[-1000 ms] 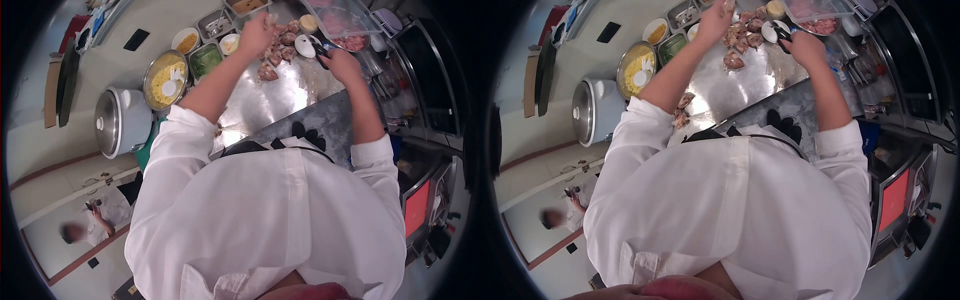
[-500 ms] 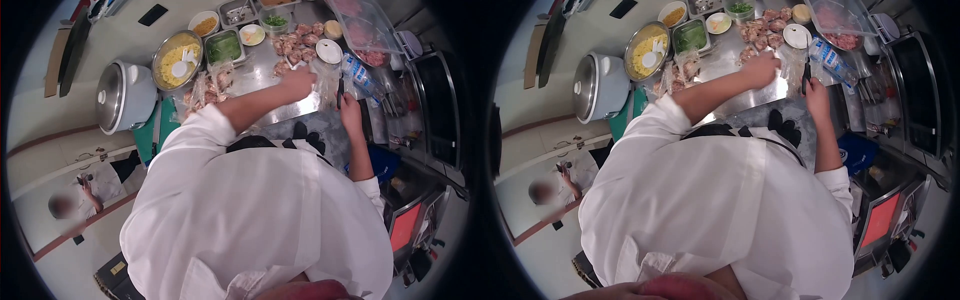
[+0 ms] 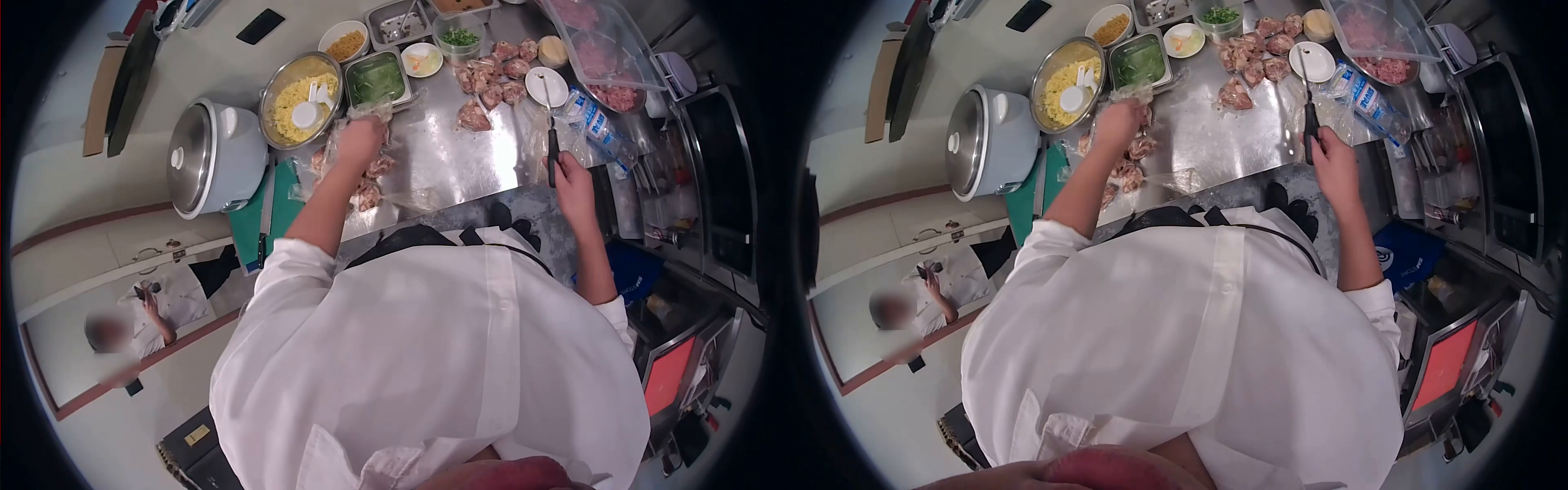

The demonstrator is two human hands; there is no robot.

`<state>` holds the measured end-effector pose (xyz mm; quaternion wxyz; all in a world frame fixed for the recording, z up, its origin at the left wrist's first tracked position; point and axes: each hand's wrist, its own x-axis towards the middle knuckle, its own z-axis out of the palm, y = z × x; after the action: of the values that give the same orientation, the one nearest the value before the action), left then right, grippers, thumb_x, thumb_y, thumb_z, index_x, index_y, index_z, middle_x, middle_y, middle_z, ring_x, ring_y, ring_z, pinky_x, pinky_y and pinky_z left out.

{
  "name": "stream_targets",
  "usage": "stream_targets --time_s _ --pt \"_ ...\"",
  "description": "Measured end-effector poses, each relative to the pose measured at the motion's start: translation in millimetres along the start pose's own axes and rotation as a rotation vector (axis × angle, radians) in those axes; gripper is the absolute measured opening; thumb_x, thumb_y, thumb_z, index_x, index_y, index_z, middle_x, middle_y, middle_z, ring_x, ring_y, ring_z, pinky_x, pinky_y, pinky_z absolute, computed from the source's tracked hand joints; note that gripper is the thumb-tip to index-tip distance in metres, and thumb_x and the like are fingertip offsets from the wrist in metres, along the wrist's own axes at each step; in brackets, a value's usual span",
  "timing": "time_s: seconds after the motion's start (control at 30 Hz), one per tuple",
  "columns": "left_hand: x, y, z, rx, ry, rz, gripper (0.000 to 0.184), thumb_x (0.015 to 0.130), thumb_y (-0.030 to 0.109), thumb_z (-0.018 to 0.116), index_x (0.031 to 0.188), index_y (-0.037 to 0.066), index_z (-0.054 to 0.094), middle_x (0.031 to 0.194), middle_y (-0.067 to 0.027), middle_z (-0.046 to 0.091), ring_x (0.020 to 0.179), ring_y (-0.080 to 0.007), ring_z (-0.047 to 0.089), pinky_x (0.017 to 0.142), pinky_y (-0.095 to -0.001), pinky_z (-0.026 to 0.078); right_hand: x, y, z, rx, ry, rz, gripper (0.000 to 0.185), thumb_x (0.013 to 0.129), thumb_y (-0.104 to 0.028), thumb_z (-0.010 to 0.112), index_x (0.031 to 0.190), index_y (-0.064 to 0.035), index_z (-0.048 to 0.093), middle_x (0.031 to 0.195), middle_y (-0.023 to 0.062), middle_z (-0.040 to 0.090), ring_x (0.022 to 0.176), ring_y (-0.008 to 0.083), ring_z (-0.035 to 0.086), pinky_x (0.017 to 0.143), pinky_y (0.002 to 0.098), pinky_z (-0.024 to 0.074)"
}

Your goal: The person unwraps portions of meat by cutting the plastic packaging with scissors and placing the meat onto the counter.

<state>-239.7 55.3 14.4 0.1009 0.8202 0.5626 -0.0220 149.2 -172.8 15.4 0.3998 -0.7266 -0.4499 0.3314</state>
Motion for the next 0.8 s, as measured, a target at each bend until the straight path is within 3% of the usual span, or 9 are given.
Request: stream_targets --time_s 0.03,0.1,0.17,0.23,0.3,0.33,0.43,0.47,0.8 --pt "-4 -7 -2 -0.002 -0.002 -0.001 0.023 0.099 0.027 0.063 0.105 0.007 0.074 0.104 -0.0192 0.075 0.100 -0.0362 0.074 0.087 -0.0492 0.056 2 -6 3 -0.009 -0.056 -0.003 0.018 0.103 -0.014 0.061 0.099 0.0027 0.063 0.084 0.0126 0.075 0.066 0.0116 0.058 0.063 0.0317 0.0464" --pt "-15 -23 -8 -0.480 0.292 0.060 0.027 0.105 0.028 0.060 0.098 0.004 0.069 0.090 -0.0147 0.073 0.091 -0.0276 0.073 0.080 -0.0429 0.055 4 -14 12 0.071 -0.076 -0.037 0.017 0.103 -0.014 0.061 0.101 0.0026 0.062 0.087 0.0134 0.075 0.068 0.0112 0.060 0.065 0.0312 0.0474" --pt "-26 -20 -36 -0.562 0.297 0.021 0.029 0.107 0.027 0.056 0.098 0.003 0.068 0.086 -0.0138 0.071 0.083 -0.0272 0.069 0.076 -0.0406 0.053 5 -36 15 0.067 -0.176 -0.018 0.013 0.103 -0.011 0.060 0.103 0.0019 0.062 0.092 0.0133 0.077 0.071 0.0102 0.063 0.067 0.0300 0.0478" --pt "-27 -26 -50 -0.644 0.307 -0.012 0.032 0.110 0.027 0.052 0.097 0.002 0.067 0.082 -0.0129 0.069 0.075 -0.0267 0.064 0.072 -0.0382 0.051 7 -53 15 0.021 -0.229 -0.002 0.020 0.100 -0.019 0.067 0.106 0.0004 0.062 0.092 0.0125 0.075 0.075 0.0161 0.066 0.070 0.0337 0.0495" --pt "-22 -35 -55 -0.962 0.386 -0.060 0.036 0.112 0.029 0.050 0.093 0.003 0.065 0.076 -0.0031 0.060 0.069 -0.0138 0.054 0.066 -0.0297 0.045 9 -61 18 -0.202 -0.183 -0.171 0.036 0.094 -0.032 0.076 0.108 -0.0017 0.063 0.088 0.0111 0.069 0.080 0.0246 0.066 0.074 0.0391 0.0504" --pt "-23 -26 -67 -1.057 0.399 -0.076 0.035 0.113 0.028 0.049 0.091 0.004 0.063 0.074 0.0034 0.052 0.068 -0.0064 0.047 0.062 -0.0243 0.039 3 -92 12 -0.297 -0.187 -0.127 0.050 0.085 -0.044 0.082 0.109 -0.0040 0.064 0.085 0.0103 0.063 0.087 0.0303 0.063 0.076 0.0422 0.0498" --pt "-30 -1 -102 -1.266 0.395 -0.085 0.034 0.113 0.028 0.050 0.090 0.007 0.061 0.074 0.0038 0.051 0.067 -0.0060 0.045 0.062 -0.0227 0.038 3 -115 8 -0.396 -0.240 -0.203 0.055 0.083 -0.037 0.082 0.122 -0.0025 0.062 0.091 0.0096 0.061 0.093 0.0299 0.062 0.082 0.0415 0.0494" --pt "-31 8 -113 -1.267 0.396 -0.081 0.034 0.113 0.028 0.050 0.090 0.007 0.061 0.074 0.0038 0.051 0.067 -0.0060 0.045 0.062 -0.0227 0.038 4 -112 11 -0.394 -0.195 -0.290 0.053 0.081 -0.045 0.082 0.114 -0.0068 0.065 0.090 0.0100 0.063 0.092 0.0301 0.061 0.078 0.0416 0.0490" --pt "-10 95 -175 -1.286 0.107 0.140 0.030 0.112 0.030 0.050 0.091 0.011 0.059 0.074 0.0052 0.051 0.066 -0.0043 0.044 0.058 -0.0215 0.035 26 -151 -1 -0.619 -0.148 -0.581 0.060 0.077 -0.048 0.079 0.118 -0.0061 0.065 0.110 0.0154 0.067 0.107 0.0353 0.066 0.087 0.0484 0.0525"
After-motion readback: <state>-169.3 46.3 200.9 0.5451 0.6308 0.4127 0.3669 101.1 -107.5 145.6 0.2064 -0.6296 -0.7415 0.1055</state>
